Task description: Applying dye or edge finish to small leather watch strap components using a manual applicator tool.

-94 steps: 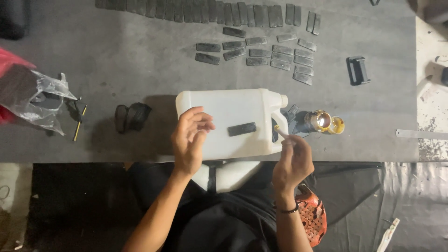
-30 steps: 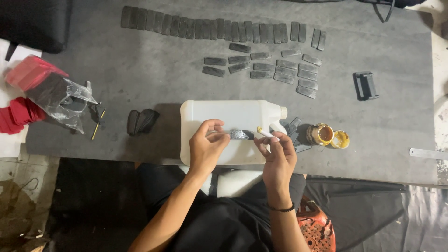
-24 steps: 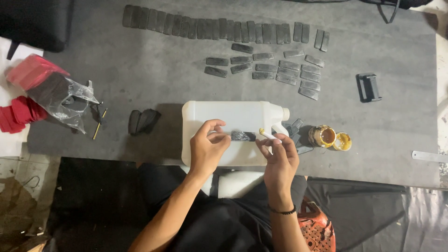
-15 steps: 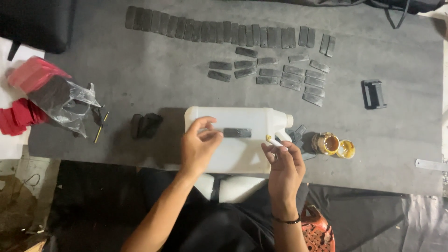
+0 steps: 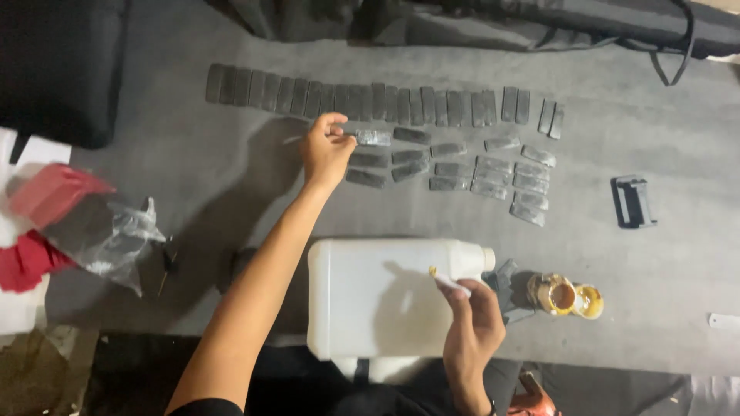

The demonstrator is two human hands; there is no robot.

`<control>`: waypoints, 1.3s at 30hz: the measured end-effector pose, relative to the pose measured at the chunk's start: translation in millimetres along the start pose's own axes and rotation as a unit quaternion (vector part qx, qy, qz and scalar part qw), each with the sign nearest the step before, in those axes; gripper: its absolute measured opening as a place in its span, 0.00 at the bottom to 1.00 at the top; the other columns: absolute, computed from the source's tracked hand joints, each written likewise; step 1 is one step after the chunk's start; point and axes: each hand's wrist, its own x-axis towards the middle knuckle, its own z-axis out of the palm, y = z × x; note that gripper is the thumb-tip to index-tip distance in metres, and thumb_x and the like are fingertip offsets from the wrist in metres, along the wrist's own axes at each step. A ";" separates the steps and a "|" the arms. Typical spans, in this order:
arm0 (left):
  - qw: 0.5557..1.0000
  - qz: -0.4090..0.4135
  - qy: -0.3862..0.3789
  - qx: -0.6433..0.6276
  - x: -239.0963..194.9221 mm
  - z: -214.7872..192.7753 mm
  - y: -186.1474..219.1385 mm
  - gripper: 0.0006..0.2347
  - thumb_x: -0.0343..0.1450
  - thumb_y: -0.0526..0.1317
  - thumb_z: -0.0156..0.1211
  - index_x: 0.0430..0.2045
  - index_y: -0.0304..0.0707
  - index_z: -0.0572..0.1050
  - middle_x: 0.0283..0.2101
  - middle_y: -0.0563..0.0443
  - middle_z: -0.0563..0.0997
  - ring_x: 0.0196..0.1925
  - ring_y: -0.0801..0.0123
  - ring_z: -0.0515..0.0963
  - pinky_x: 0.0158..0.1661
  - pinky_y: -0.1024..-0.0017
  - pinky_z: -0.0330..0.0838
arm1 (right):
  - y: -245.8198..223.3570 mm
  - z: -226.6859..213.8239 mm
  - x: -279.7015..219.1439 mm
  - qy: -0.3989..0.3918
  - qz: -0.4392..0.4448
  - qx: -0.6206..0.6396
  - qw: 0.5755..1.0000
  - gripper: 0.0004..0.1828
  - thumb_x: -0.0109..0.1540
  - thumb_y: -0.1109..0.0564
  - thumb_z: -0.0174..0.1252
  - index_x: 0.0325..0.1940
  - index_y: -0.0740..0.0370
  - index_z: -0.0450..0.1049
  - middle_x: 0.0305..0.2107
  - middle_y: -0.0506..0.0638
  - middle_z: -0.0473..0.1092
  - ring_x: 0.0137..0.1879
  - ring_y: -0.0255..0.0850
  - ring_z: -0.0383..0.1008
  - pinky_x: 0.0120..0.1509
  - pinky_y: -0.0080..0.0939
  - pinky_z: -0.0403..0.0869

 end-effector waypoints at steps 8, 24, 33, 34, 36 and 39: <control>0.996 0.061 -0.010 0.060 26.5 13.1 -13.9 0.13 0.62 0.31 0.59 0.38 0.47 0.79 0.35 0.54 0.81 0.34 0.72 0.85 0.39 0.75 0.76 | 6.0 8.2 -0.8 0.014 -0.034 0.025 0.999 0.07 0.62 0.58 0.60 0.40 0.65 0.78 0.30 0.57 0.80 0.39 0.41 0.81 0.50 0.36 0.78; 0.986 0.145 0.013 0.081 19.0 16.8 -9.3 0.13 0.63 0.23 0.57 0.37 0.37 0.77 0.38 0.45 0.79 0.33 0.67 0.80 0.38 0.73 0.78 | 46.3 1.6 3.1 0.007 -0.087 0.097 0.991 0.10 0.63 0.57 0.60 0.42 0.68 0.76 0.33 0.59 0.77 0.37 0.48 0.81 0.46 0.41 0.81; 0.981 0.168 0.038 0.085 16.9 17.4 -14.3 0.12 0.63 0.25 0.54 0.36 0.39 0.77 0.38 0.46 0.82 0.27 0.68 0.81 0.34 0.71 0.76 | 47.2 2.4 3.3 0.012 -0.085 0.110 0.990 0.10 0.62 0.57 0.61 0.41 0.68 0.76 0.33 0.59 0.76 0.39 0.49 0.81 0.47 0.43 0.83; 0.981 0.168 0.039 0.085 15.7 15.0 -11.2 0.12 0.63 0.25 0.54 0.36 0.39 0.77 0.38 0.46 0.82 0.27 0.68 0.81 0.34 0.71 0.76 | 42.7 3.6 3.9 0.011 -0.086 0.111 0.990 0.10 0.62 0.57 0.61 0.41 0.68 0.76 0.33 0.59 0.76 0.39 0.49 0.81 0.47 0.43 0.83; 0.985 0.150 0.030 0.077 10.2 9.4 -5.8 0.11 0.66 0.26 0.55 0.38 0.39 0.77 0.39 0.47 0.82 0.35 0.64 0.82 0.38 0.70 0.80 | 34.0 4.0 2.7 0.003 -0.087 0.091 0.992 0.09 0.62 0.58 0.59 0.40 0.69 0.76 0.32 0.61 0.78 0.35 0.45 0.78 0.47 0.41 0.81; 0.979 0.179 0.051 0.087 -2.7 -4.9 5.0 0.10 0.66 0.28 0.54 0.38 0.38 0.78 0.39 0.48 0.83 0.38 0.64 0.83 0.41 0.71 0.79 | 24.9 4.3 0.6 0.008 -0.058 0.101 0.993 0.08 0.62 0.58 0.60 0.40 0.68 0.76 0.33 0.62 0.78 0.38 0.47 0.81 0.50 0.44 0.83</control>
